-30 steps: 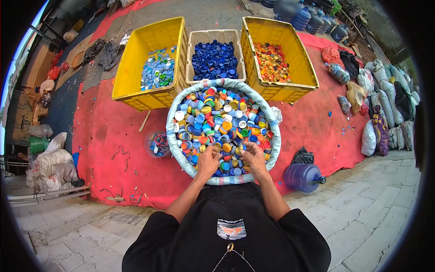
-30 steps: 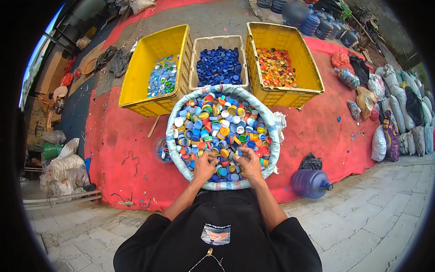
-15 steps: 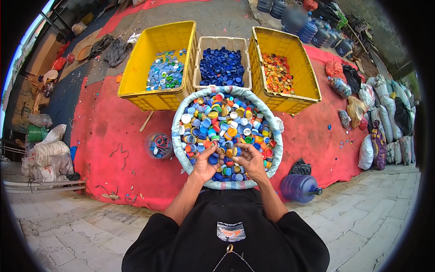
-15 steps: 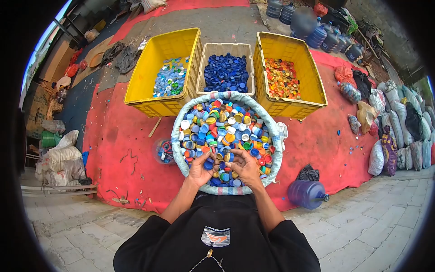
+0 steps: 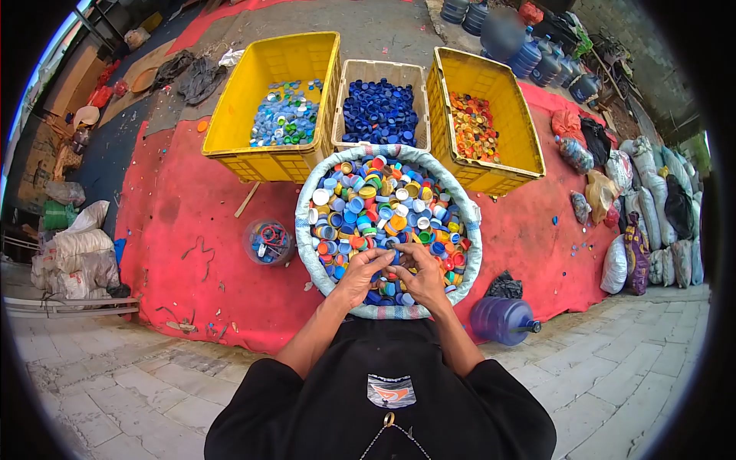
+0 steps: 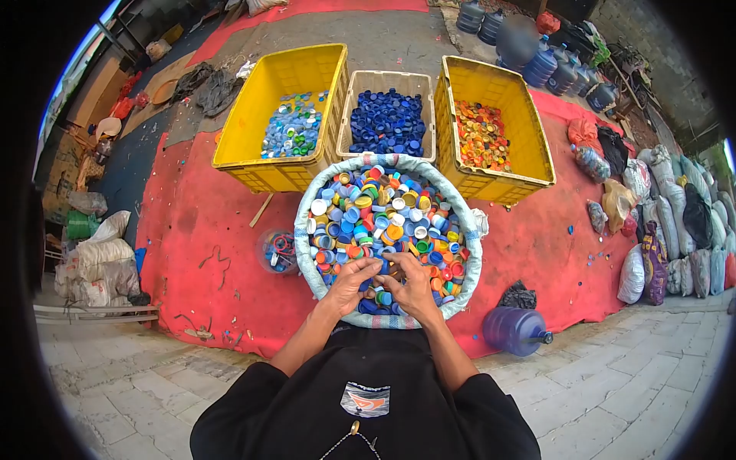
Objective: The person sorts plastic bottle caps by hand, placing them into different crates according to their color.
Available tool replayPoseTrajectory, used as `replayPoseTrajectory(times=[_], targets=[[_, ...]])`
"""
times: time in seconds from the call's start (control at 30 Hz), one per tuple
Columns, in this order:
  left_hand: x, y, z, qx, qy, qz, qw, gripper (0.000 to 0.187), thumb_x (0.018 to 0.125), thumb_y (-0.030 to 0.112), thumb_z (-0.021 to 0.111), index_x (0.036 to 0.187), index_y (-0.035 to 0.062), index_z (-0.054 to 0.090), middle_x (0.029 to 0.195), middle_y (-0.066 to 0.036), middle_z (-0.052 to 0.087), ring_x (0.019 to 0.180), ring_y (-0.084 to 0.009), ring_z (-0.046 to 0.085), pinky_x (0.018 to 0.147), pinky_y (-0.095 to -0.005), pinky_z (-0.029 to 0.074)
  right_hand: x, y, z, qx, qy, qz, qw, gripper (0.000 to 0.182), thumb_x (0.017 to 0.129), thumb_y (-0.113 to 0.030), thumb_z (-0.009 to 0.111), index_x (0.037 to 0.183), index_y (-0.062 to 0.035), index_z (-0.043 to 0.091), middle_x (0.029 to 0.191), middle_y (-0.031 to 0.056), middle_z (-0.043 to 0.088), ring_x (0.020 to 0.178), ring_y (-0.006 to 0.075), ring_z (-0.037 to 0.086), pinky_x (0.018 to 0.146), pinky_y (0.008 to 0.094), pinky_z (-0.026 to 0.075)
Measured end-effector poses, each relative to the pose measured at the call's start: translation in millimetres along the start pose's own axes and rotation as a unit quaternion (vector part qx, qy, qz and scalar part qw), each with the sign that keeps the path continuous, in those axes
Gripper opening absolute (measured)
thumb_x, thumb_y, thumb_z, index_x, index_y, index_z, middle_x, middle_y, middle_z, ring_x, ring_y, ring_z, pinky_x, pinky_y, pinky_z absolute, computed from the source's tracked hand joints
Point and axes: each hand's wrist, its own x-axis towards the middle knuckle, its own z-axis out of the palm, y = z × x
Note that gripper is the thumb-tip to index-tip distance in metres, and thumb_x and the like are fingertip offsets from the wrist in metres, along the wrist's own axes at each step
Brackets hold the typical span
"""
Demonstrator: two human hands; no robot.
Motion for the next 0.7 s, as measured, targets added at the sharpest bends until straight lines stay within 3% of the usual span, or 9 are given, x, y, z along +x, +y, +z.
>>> replayPoseTrajectory(times=[0.17,0.3,0.37,0.43,0.47,0.5,0.57,0.6,0.7], targets=[[-0.8,4.2,-8.8,-0.047,0.018,0.011,0.999,0.031,0.089,0.04,0.067,0.103,0.0129,0.063,0.087,0.004,0.059,0.074,-0.0054,0.051,0.059,-0.025,0.042,-6.2,19.6,7.3,0.177,0.019,0.119,0.977,0.042,0.078,0.001,0.072,0.117,0.0011,0.055,0.1,0.0075,0.06,0.079,0.012,0.061,0.069,0.0239,0.052],[7.3,18.9,-27.8,-0.141,0.106,-0.001,0.984,0.036,0.093,0.038,0.061,0.111,0.0067,0.059,0.089,0.0,0.06,0.074,-0.0095,0.054,0.061,-0.0291,0.049,-7.7,28.5,4.9,0.306,0.07,0.172,0.934,0.039,0.081,-0.002,0.065,0.117,0.0008,0.05,0.096,0.0059,0.06,0.079,0.0117,0.06,0.074,0.0257,0.052],[11.8,23.4,-40.9,-0.183,0.105,0.01,0.978,0.043,0.094,0.041,0.06,0.115,0.0036,0.056,0.089,-0.002,0.06,0.074,-0.0116,0.054,0.064,-0.0304,0.051,-9.6,51.3,4.9,0.339,0.056,0.217,0.914,0.03,0.083,-0.007,0.061,0.111,-0.0004,0.054,0.093,0.0035,0.06,0.078,0.0107,0.058,0.07,0.0271,0.051],[12.2,20.2,-47.8,-0.212,0.088,0.04,0.973,0.038,0.095,0.031,0.057,0.119,0.0012,0.054,0.097,-0.006,0.062,0.082,-0.017,0.059,0.072,-0.0339,0.053,-11.8,62.0,2.1,0.335,0.02,0.283,0.898,0.027,0.082,-0.007,0.061,0.108,-0.0017,0.056,0.094,0.0021,0.059,0.077,0.01,0.057,0.067,0.0266,0.05],[10.6,18.5,-50.9,-0.219,0.08,0.048,0.971,0.034,0.095,0.027,0.056,0.118,0.0018,0.055,0.1,-0.007,0.063,0.085,-0.0178,0.06,0.074,-0.0348,0.053,-14.9,65.6,6.3,0.2,0.023,0.285,0.937,0.024,0.08,-0.008,0.064,0.103,-0.0031,0.06,0.09,0.0049,0.06,0.075,0.017,0.059,0.064,0.0307,0.049],[7.4,19.1,-52.2,-0.227,0.073,0.056,0.97,0.031,0.095,0.023,0.055,0.118,0.0024,0.056,0.103,-0.008,0.063,0.089,-0.0187,0.061,0.077,-0.0357,0.053,-14.0,61.3,7.6,0.065,-0.011,0.207,0.976,0.024,0.08,-0.008,0.065,0.103,-0.0036,0.06,0.089,0.0072,0.06,0.075,0.0205,0.06,0.065,0.0331,0.049],[9.5,6.9,-64.8,-0.239,0.041,0.042,0.969,0.028,0.094,0.015,0.053,0.118,0.0017,0.055,0.108,-0.01,0.064,0.092,-0.0206,0.063,0.079,-0.0353,0.053,-14.8,51.0,6.7,-0.208,-0.076,0.039,0.974,0.025,0.078,-0.008,0.066,0.103,-0.0046,0.062,0.087,0.0117,0.06,0.076,0.0275,0.061,0.066,0.0377,0.05],[7.8,4.7,-64.0,-0.238,0.037,0.042,0.97,0.028,0.094,0.015,0.053,0.118,0.0022,0.055,0.108,-0.011,0.065,0.09,-0.0206,0.063,0.079,-0.0352,0.053,-16.1,46.8,9.3,-0.229,-0.086,0.026,0.969,0.026,0.078,-0.006,0.066,0.104,-0.0058,0.063,0.086,0.0166,0.057,0.079,0.035,0.061,0.069,0.0436,0.05],[0.3,1.5,-57.3,-0.237,0.051,0.034,0.97,0.025,0.096,0.016,0.052,0.117,0.0041,0.056,0.108,-0.011,0.065,0.088,-0.0203,0.063,0.077,-0.0353,0.053,-12.1,42.0,14.1,-0.271,-0.127,0.002,0.954,0.024,0.078,-0.003,0.063,0.102,-0.0073,0.066,0.09,0.0163,0.057,0.084,0.0339,0.061,0.071,0.0446,0.05]])
